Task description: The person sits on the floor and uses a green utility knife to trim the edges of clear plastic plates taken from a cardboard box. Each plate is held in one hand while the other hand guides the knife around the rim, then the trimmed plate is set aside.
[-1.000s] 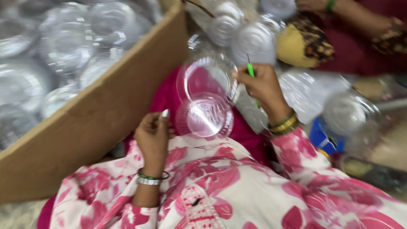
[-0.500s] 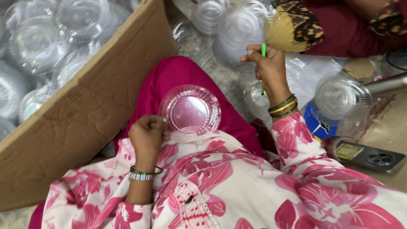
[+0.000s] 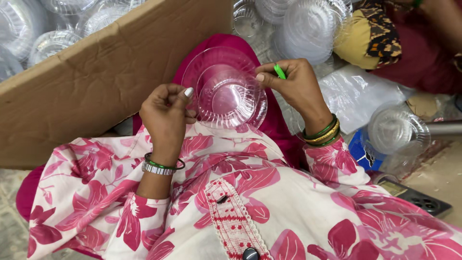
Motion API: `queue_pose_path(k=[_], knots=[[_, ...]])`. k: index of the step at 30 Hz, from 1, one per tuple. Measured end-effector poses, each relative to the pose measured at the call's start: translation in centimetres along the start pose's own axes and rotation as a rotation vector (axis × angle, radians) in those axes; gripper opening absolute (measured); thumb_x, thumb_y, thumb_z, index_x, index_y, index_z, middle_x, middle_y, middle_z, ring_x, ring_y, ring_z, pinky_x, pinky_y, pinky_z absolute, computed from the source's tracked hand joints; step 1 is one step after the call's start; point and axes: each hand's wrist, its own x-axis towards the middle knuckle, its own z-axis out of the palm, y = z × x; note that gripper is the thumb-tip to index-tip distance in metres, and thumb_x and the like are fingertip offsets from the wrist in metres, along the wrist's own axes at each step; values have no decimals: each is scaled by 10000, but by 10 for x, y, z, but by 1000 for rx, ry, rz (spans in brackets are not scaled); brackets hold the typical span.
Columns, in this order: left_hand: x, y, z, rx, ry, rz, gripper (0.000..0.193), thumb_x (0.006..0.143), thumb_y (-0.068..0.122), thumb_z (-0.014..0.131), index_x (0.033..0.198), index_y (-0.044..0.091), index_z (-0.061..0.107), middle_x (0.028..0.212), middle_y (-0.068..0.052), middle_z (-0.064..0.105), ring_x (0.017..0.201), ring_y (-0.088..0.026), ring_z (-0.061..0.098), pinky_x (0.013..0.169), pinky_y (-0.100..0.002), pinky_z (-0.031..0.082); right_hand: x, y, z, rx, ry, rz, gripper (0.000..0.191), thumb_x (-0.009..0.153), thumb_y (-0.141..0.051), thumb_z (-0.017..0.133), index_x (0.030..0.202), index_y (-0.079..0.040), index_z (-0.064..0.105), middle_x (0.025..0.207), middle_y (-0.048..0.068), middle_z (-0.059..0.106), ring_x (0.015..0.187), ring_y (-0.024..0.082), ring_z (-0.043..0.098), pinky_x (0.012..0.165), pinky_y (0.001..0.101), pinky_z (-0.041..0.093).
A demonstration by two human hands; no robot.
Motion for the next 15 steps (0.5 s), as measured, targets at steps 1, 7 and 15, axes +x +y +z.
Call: queue_pose_path(k=[1, 7, 15], knots=[[-1, 1, 0, -28, -12, 5, 74, 947, 49, 735, 932, -9, 691, 740, -36, 708, 539, -70, 664, 432, -208, 547, 0, -1, -1, -2, 8, -11, 207, 919, -124, 804, 1051, 33, 776, 872, 49, 760, 763, 76, 664, 718, 224, 547], [-1, 0, 2, -108, -36, 52, 77, 970, 49, 717, 975, -21, 685, 747, -44, 701, 560, -77, 652, 482, -216, 546, -1, -4, -3, 81, -33, -12, 154, 936, -92, 769, 1031, 29, 773, 859, 37, 748, 766, 76, 663, 727, 232, 548], [3, -6, 7, -108, -16, 4, 102, 930, 80, 735, 969, -11, 711, 757, -42, 714, 554, -77, 646, 485, -216, 543, 1, 1, -4, 146, -17, 32, 154, 904, -107, 766, 1005, 8, 784, 829, 26, 755, 732, 62, 660, 689, 220, 543]])
